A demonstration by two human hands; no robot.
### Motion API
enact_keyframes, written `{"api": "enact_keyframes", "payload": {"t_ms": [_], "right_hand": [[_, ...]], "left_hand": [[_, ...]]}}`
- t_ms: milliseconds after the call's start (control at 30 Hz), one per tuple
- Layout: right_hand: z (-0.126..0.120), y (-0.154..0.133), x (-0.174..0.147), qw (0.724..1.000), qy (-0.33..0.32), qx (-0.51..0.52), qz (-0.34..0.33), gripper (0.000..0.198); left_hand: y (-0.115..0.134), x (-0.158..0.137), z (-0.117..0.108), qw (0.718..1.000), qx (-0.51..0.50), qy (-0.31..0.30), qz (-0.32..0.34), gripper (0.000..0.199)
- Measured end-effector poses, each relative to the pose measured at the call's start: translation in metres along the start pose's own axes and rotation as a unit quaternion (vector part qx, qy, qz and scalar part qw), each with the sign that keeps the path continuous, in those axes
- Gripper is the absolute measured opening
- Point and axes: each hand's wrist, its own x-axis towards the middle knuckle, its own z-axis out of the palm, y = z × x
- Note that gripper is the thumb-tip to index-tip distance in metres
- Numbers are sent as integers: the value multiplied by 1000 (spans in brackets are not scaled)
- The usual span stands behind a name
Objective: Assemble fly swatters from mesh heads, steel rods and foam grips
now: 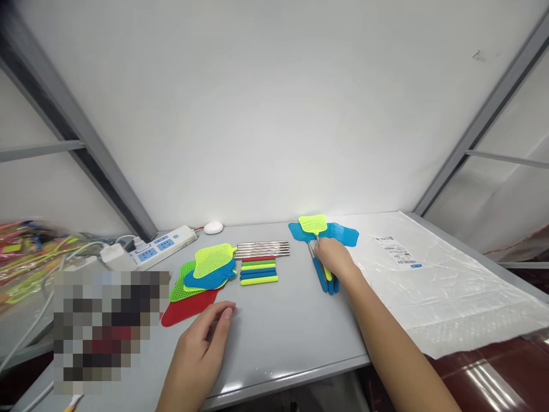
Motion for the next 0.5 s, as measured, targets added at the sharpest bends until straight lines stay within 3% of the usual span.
{"api": "enact_keyframes", "payload": {"t_ms": [233,500], "right_hand": [[6,0,-9,999,-2,-26,-35,35],[10,-5,-12,999,20,-38,-14,35]], "left_hand": [[2,5,3,999,23,-23,-36,37],[6,5,1,998,43,-23,-28,37]]}}
